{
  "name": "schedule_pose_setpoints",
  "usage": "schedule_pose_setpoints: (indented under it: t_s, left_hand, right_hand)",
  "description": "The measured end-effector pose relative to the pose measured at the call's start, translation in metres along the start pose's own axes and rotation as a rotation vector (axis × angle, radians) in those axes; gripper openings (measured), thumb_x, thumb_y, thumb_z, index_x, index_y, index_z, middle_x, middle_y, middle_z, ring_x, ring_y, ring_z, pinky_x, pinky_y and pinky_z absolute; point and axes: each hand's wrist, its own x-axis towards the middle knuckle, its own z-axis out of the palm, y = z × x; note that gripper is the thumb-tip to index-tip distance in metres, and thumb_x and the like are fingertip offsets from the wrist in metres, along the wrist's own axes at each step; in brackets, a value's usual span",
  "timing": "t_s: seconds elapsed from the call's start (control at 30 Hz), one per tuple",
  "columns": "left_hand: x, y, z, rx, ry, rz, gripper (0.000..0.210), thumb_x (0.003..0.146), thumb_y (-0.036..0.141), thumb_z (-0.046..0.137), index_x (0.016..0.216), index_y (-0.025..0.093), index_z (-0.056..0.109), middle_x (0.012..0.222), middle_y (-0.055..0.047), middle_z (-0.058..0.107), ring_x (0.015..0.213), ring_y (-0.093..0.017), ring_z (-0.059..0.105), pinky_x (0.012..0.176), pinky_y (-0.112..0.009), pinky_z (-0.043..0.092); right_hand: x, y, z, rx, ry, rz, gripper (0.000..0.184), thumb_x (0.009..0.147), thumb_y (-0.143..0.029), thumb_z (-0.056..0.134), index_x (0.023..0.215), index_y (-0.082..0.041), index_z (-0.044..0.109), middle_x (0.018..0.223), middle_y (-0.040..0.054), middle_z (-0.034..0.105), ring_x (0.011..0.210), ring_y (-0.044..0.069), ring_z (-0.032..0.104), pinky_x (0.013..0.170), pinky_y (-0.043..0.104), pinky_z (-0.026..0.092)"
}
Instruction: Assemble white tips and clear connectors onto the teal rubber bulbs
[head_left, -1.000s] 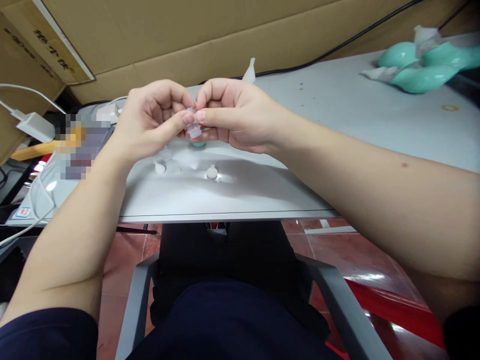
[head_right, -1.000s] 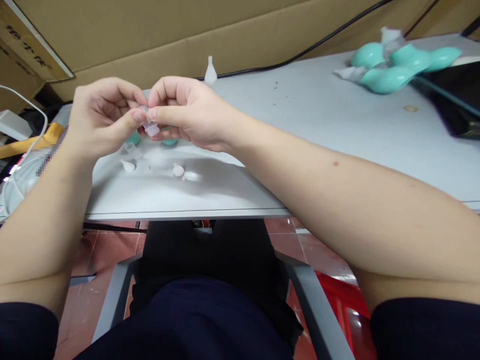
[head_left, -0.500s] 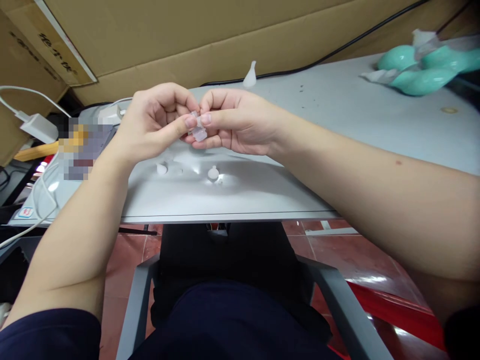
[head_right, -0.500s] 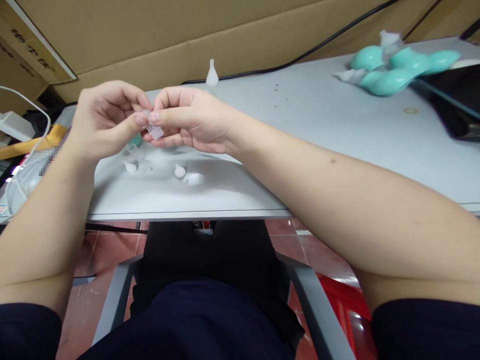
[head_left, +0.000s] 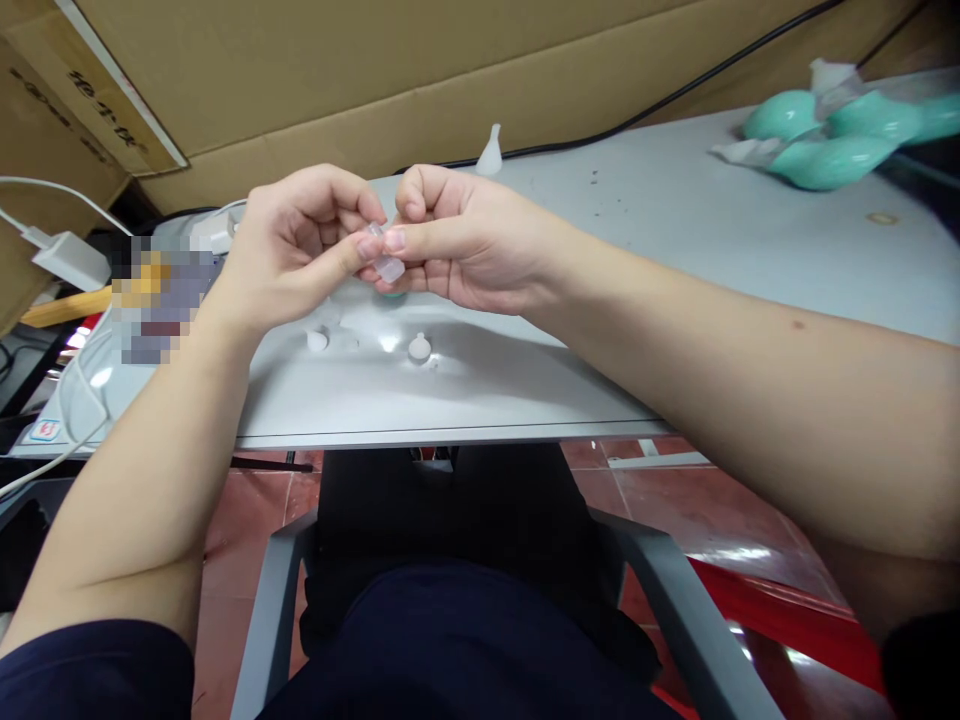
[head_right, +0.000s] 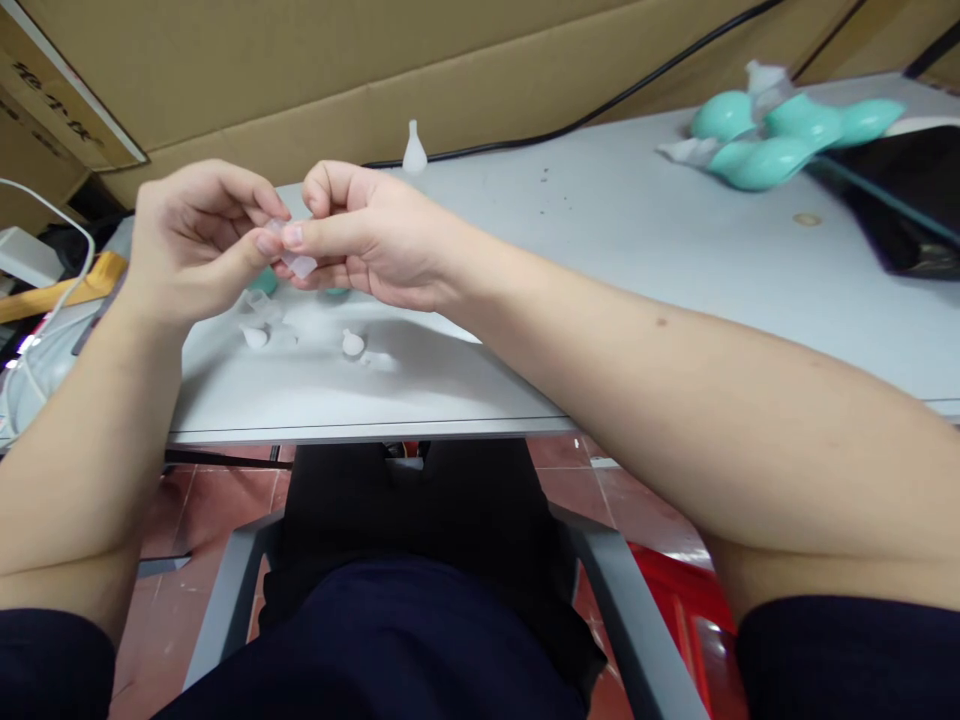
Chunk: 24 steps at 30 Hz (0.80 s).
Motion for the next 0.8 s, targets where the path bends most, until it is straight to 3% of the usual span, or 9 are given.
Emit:
schedule_pose_setpoints:
  t_s: [0.1,0.3,0.47,0.67,0.8]
  left_hand:
    - [0.0,0.001,0.003,-0.033,0.024,0.072,0.038,0.125,0.053,0.087,0.123,0.016,0.081,0.09,0.003,0.081,0.074,-0.02,0.094,0.067,-0.035,0.08]
    - [-0.005,-0.006,-0.006,0.04,0.055,-0.218,0.069,0.109,0.084,0.099,0.113,0.018,0.084,0.093,-0.005,0.084,0.078,-0.024,0.093,0.08,-0.045,0.087]
    - [-0.007,-0.009,-0.007,0.028,0.063,-0.288,0.081,0.107,0.095,0.095,0.124,0.017,0.085,0.099,-0.008,0.085,0.093,-0.029,0.095,0.095,-0.056,0.087]
    - [-0.007,-0.007,-0.008,0.07,0.075,-0.297,0.076,0.101,0.097,0.099,0.11,0.023,0.083,0.092,-0.003,0.085,0.082,-0.023,0.09,0.084,-0.043,0.085]
    - [-0.008,-0.004,-0.009,0.071,0.068,-0.338,0.077,0.101,0.097,0.099,0.112,0.022,0.083,0.095,-0.005,0.085,0.094,-0.028,0.094,0.093,-0.05,0.086]
  right_hand:
    - [0.0,-0.001,0.002,-0.032,0.018,-0.008,0.063,0.07,-0.025,0.128,0.079,-0.033,0.066,0.084,-0.0062,0.083,0.09,0.023,0.088,0.084,0.031,0.077]
    - [0.003,0.002,-0.002,-0.069,0.012,-0.027,0.047,0.072,-0.036,0.127,0.084,-0.036,0.081,0.094,-0.0036,0.089,0.096,0.022,0.087,0.089,0.03,0.078]
    - [0.002,0.0,-0.006,-0.075,-0.007,-0.014,0.039,0.08,-0.04,0.125,0.088,-0.034,0.087,0.1,-0.0012,0.091,0.107,0.023,0.091,0.098,0.028,0.079]
    - [0.003,0.0,-0.003,-0.052,-0.007,-0.059,0.043,0.085,-0.029,0.125,0.088,-0.034,0.082,0.089,-0.0049,0.087,0.09,0.018,0.084,0.085,0.024,0.075]
    - [0.002,0.0,0.002,-0.035,0.01,-0.073,0.044,0.09,-0.023,0.12,0.086,-0.032,0.077,0.082,-0.0054,0.081,0.083,0.019,0.08,0.082,0.027,0.075]
